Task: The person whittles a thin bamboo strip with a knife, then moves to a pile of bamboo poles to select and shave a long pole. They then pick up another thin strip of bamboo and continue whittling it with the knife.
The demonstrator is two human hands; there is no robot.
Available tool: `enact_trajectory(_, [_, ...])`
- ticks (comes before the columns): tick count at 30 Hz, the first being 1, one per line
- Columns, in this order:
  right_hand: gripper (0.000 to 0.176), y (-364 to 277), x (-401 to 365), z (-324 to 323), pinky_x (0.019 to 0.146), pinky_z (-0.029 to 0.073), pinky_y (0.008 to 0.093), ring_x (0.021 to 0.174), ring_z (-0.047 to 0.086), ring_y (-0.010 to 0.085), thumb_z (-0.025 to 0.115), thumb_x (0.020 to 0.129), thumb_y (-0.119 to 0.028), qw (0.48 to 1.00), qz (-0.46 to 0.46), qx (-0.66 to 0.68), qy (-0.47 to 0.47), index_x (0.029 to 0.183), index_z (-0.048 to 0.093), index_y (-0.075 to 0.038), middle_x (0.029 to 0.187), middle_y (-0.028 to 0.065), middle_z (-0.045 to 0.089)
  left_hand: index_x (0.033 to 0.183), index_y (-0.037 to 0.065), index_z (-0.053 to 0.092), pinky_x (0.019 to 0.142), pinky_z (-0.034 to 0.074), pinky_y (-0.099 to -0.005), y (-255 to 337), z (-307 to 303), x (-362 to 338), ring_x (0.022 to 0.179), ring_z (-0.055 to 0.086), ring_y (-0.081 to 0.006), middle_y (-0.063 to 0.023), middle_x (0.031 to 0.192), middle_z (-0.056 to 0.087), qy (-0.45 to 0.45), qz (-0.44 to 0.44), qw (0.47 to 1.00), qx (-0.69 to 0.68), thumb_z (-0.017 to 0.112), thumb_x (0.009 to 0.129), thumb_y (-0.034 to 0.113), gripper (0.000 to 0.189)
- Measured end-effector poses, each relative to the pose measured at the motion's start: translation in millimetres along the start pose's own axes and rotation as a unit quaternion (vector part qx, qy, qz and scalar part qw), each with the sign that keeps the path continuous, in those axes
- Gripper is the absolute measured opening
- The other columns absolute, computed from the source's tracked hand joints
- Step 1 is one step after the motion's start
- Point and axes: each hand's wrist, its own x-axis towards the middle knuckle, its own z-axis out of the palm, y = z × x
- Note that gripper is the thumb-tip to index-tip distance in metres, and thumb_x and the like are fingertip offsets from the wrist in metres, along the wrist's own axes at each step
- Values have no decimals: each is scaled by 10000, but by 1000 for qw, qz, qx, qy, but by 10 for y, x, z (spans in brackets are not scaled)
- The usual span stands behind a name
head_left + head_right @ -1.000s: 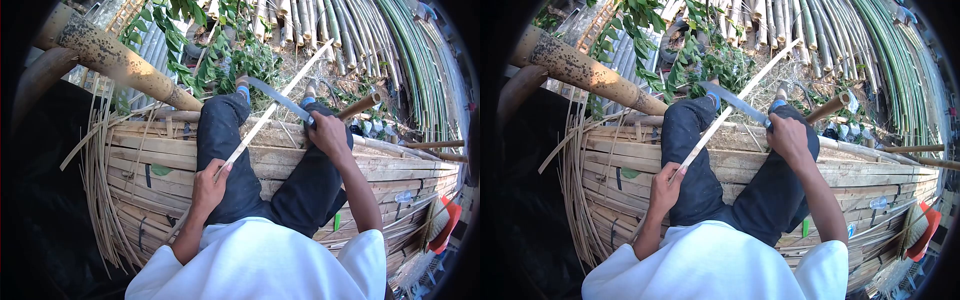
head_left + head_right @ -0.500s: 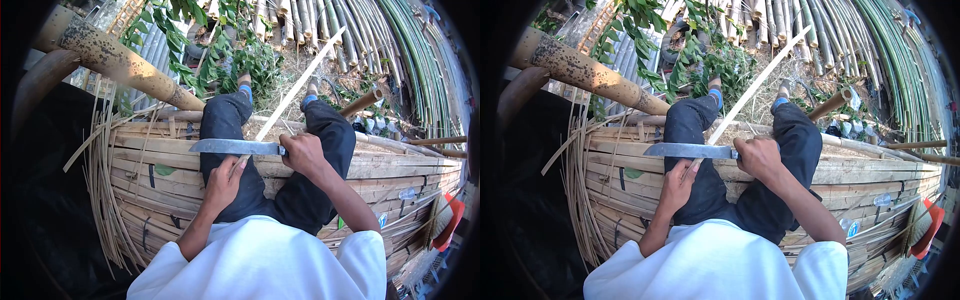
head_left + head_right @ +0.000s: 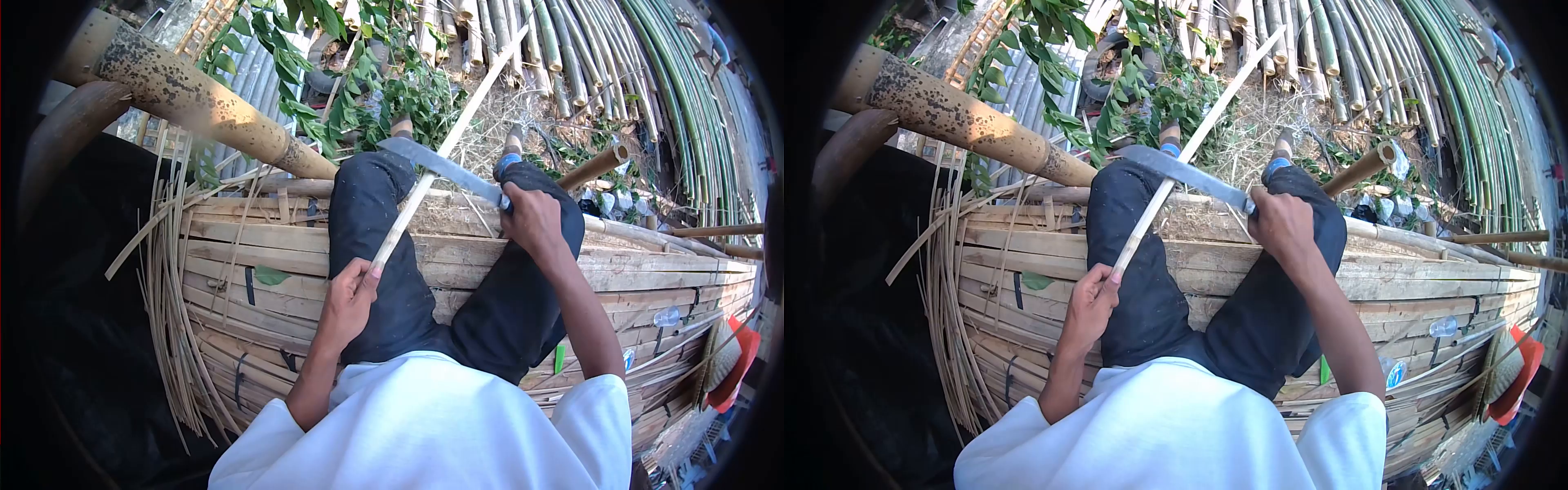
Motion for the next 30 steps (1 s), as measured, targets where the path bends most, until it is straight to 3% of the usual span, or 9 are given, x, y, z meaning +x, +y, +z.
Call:
enact_trajectory(3, [139, 412, 148, -69, 658, 512, 486, 727, 646, 362, 621, 765, -175, 994, 105, -9, -30, 855, 610, -70, 724, 190, 646, 864, 42, 536, 453, 235, -205, -26, -106, -133, 530, 301, -10, 72, 598, 384, -2, -51, 998, -22, 510, 992, 259, 254])
enact_trajectory(7, [139, 219, 183, -38, 663, 502, 491, 725, 639, 369, 618, 770, -177, 993, 99, 42, 39, 856, 609, -69, 742, 191, 650, 869, 62, 505, 434, 229, -197, -58, 2, -101, 508, 293, -8, 72, 588, 371, -44, -87, 986, -135, 481, 1004, 267, 247])
enact_trajectory(10, [176, -268, 2, -106, 582, 483, 483, 650, 622, 368, 643, 732, -169, 996, -26, 70, -37, 864, 569, -80, 629, 156, 602, 878, 74, 500, 418, 221, -188, 54, 28, 24, 498, 287, -9, 74, 595, 357, -66, -107, 974, -189, 462, 1010, 279, 247])
enact_trajectory(13, [240, -658, -244, -12, 578, 482, 426, 667, 616, 295, 677, 652, -145, 984, -129, 106, -52, 856, 558, -98, 656, 88, 594, 875, 81, 495, 410, 212, -184, 217, 44, 101, 493, 275, -7, 77, 609, 334, -87, -119, 972, -185, 454, 1012, 293, 255])
enact_trajectory(24, [271, -638, -244, 89, 563, 495, 417, 663, 627, 283, 705, 618, -180, 982, -176, 68, -9, 821, 544, -99, 626, 77, 597, 841, 108, 478, 380, 181, -178, 188, 114, 93, 461, 245, 9, 92, 620, 309, -114, -135, 961, -213, 443, 1012, 322, 276])
enact_trajectory(28, [232, -369, -145, 158, 538, 481, 440, 611, 620, 312, 680, 638, -153, 990, -118, 64, 47, 800, 530, -82, 609, 102, 599, 840, 108, 468, 371, 173, -177, 173, 0, 58, 452, 243, 11, 90, 613, 317, -122, -135, 959, -218, 438, 1013, 330, 283])
enact_trajectory(30, [159, -197, -49, 74, 572, 483, 472, 628, 623, 360, 646, 692, -143, 999, 4, 49, 0, 800, 548, -80, 604, 139, 594, 856, 115, 461, 370, 151, -174, 147, -69, 5, 444, 229, 8, 82, 595, 306, -106, -152, 956, -229, 428, 1016, 323, 265])
